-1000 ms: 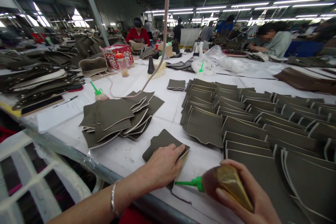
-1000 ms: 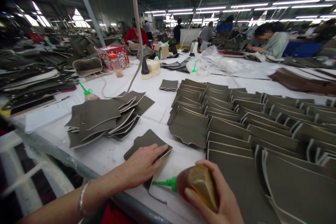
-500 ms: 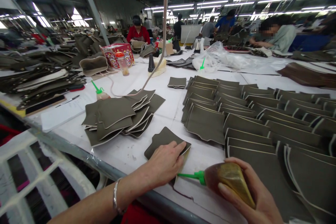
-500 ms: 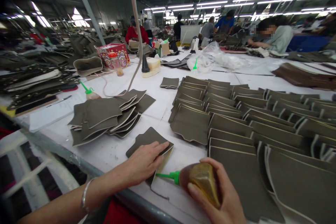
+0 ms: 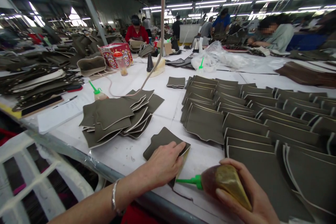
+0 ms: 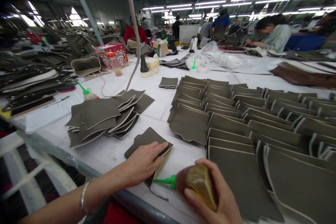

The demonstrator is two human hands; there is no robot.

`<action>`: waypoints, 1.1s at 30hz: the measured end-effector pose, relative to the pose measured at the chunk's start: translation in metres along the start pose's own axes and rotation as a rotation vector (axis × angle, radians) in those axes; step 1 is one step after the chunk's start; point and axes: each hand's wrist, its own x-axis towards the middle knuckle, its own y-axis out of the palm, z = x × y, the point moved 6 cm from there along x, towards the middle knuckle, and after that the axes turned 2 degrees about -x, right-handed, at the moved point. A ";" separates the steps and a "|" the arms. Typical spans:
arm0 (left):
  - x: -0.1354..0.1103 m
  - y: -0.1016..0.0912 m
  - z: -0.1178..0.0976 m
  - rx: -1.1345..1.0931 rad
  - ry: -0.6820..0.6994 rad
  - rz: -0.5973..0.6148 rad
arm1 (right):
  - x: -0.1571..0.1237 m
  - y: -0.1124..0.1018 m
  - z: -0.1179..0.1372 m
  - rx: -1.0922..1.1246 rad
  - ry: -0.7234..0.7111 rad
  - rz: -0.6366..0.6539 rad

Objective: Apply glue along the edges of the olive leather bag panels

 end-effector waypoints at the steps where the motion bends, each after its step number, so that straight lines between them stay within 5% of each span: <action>1: 0.000 0.000 0.000 0.002 -0.001 0.002 | 0.003 -0.002 0.001 -0.023 -0.006 -0.024; 7: 0.002 0.001 -0.001 -0.009 0.003 0.016 | 0.027 -0.029 0.001 -0.211 -0.120 -0.224; 14: 0.004 0.000 0.000 -0.021 0.013 0.008 | 0.022 -0.021 -0.004 -0.158 -0.120 -0.068; 21: 0.003 0.000 -0.001 -0.036 0.013 0.001 | 0.024 -0.026 0.002 -0.169 -0.077 -0.191; 29: 0.003 -0.004 0.005 -0.168 0.025 -0.035 | 0.009 -0.016 -0.021 0.482 0.308 -0.012; 33: -0.014 -0.015 0.024 -0.097 -0.134 -0.244 | 0.007 -0.027 -0.050 0.917 0.599 -0.033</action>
